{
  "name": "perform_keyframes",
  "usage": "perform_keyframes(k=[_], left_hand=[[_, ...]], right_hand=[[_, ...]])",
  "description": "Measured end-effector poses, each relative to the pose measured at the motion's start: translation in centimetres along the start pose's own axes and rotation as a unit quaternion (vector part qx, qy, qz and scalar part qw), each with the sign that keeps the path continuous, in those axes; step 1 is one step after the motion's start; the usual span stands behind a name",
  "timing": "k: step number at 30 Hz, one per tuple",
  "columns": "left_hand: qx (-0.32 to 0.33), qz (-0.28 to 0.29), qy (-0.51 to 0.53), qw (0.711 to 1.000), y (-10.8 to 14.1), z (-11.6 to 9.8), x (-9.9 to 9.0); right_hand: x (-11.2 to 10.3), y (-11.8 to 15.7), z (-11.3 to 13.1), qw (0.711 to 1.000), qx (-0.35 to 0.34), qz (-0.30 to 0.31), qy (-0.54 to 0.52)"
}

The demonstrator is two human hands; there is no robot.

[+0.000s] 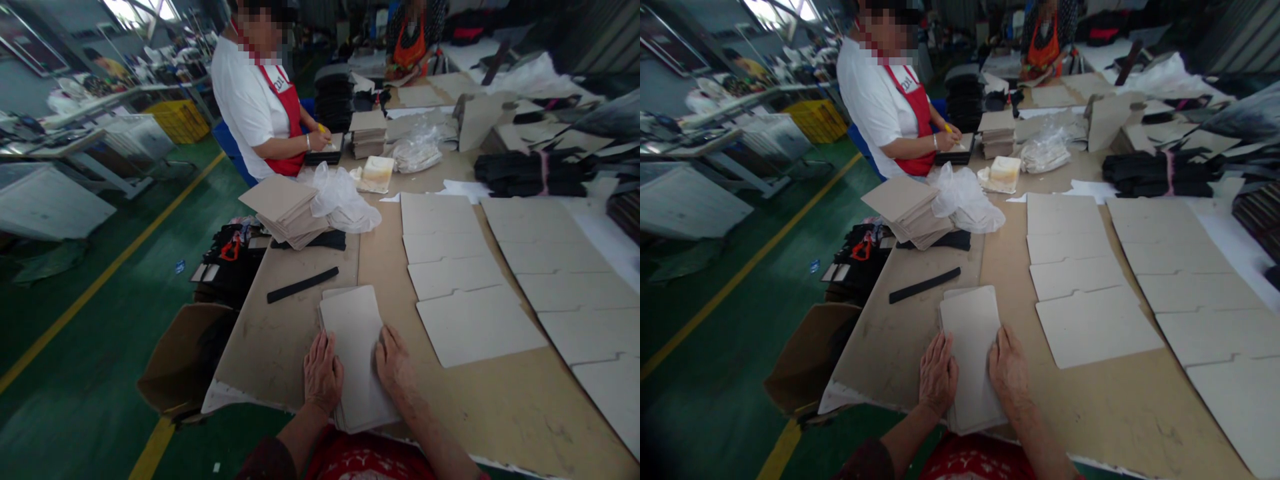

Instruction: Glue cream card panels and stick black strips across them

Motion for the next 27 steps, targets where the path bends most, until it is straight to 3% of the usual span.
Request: perform_keyframes(k=[4, 9, 13, 16, 21, 24, 27], left_hand=[[-0.003, -0.001, 0.002, 1.0, 0.0, 0.1, 0.0], [-0.011, 0.009, 0.01, 1.0, 0.1, 0.3, 0.3], [-0.021, 0.016, 0.008, 1.0, 0.2, 0.5, 0.5], [-0.022, 0.012, 0.008, 1.0, 0.2, 0.6, 0.5], [-0.004, 0.005, -0.001, 1.0, 0.0, 0.7, 0.6], [0.013, -0.008, 0.003, 1.0, 0.1, 0.8, 0.5], [0.033, -0.035, 0.013, 0.999, -0.2, 0.9, 0.3]], right_hand=[[0.4, 0.3, -0.2, 0.999, 0.0, -0.021, -0.032], [0.5, -0.3, -2.2, 0.988, 0.087, -0.076, -0.101], [-0.6, -0.8, -2.1, 0.98, 0.075, -0.115, -0.143], [-1.1, -0.8, -1.1, 0.979, 0.084, -0.095, -0.159], [-0.2, -1.2, -0.1, 0.965, 0.169, -0.008, -0.199], [-0.7, -1.8, -0.3, 0.957, 0.167, -0.011, -0.238], [-2.7, -1.0, -2.8, 0.946, 0.206, -0.06, -0.245]])
Point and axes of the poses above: each hand's wrist, its own y-axis away from the middle knuckle, its own x-axis out of the palm, z = x × y, the point moved 7 cm from there along -y, towards the middle knuckle, and after that the axes turned 14 degrees about -x, right-handed, at the moved point
